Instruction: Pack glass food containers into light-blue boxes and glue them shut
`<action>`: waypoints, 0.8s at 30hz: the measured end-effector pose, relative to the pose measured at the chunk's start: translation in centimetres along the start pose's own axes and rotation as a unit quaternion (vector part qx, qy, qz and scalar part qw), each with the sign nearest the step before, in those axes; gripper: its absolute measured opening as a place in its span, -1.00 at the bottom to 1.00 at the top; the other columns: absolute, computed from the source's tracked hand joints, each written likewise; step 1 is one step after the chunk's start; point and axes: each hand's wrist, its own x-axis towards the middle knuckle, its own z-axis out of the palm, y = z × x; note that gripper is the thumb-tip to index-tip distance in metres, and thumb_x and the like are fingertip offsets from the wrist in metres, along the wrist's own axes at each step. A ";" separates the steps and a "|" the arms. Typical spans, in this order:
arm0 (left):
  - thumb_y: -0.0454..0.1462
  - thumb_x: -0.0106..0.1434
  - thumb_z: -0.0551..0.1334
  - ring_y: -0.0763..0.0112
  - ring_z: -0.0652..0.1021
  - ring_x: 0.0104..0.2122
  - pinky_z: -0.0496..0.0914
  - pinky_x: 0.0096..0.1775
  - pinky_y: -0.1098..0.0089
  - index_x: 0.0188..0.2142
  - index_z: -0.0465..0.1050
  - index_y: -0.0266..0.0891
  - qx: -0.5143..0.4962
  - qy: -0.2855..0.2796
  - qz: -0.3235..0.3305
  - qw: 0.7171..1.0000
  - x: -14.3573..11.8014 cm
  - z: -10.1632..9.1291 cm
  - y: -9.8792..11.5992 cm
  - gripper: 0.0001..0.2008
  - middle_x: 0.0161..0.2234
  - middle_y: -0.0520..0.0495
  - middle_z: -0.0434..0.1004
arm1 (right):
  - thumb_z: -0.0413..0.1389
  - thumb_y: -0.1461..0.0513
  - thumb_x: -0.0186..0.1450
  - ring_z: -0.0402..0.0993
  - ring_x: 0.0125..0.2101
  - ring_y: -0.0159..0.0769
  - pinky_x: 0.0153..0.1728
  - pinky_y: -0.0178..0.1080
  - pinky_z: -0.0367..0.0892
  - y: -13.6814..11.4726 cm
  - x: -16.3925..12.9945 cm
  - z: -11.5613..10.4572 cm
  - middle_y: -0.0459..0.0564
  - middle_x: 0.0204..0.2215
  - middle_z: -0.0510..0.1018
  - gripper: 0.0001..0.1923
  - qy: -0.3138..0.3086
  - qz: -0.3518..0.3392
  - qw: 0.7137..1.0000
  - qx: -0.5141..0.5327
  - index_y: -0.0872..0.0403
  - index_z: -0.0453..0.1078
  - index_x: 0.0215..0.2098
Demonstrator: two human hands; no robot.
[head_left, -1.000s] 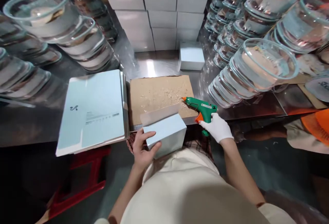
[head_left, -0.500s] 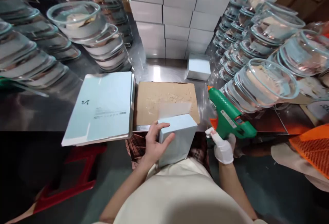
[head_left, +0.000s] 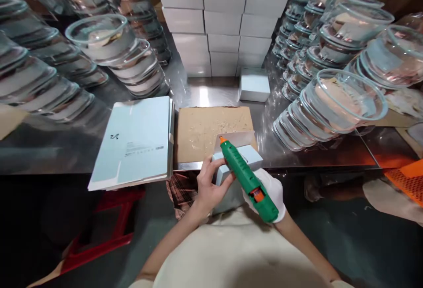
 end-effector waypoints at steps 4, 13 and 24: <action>-0.09 0.36 0.35 0.17 0.60 -0.04 0.51 0.02 0.17 -0.06 0.56 -0.11 -0.002 0.004 0.007 1.000 -0.1 -0.1 0.0 -0.76 -0.13 -0.10 0.66 | 0.20 0.10 0.32 0.46 -0.53 -0.29 -0.44 -0.27 0.35 -0.3 0.7 -0.5 -0.06 -0.51 0.53 -0.82 0.032 -0.050 0.997 -0.058 0.01 0.46 -0.37; -0.06 0.35 0.37 0.20 0.60 -0.07 0.47 0.05 0.17 -0.08 0.57 -0.11 -0.002 0.013 -0.007 1.000 -0.4 -0.5 -0.5 -0.75 -0.15 -0.09 0.65 | 0.25 0.11 0.29 0.53 -0.47 -0.17 -0.36 -0.14 0.46 2.6 -0.8 -1.7 0.01 -0.48 0.56 -0.83 0.095 0.007 0.994 -0.047 0.01 0.44 -0.39; -0.06 0.30 0.40 0.19 0.58 -0.03 0.46 0.02 0.23 -0.07 0.57 -0.13 -0.038 0.058 -0.063 0.996 -1.3 -2.1 -3.0 -0.71 -0.11 -0.10 0.61 | 0.27 -0.13 0.18 0.26 -0.70 -0.34 -0.69 -0.27 0.19 5.3 1.6 -3.8 -0.07 -0.63 0.51 -0.57 0.059 0.343 0.897 0.273 0.04 0.58 -0.28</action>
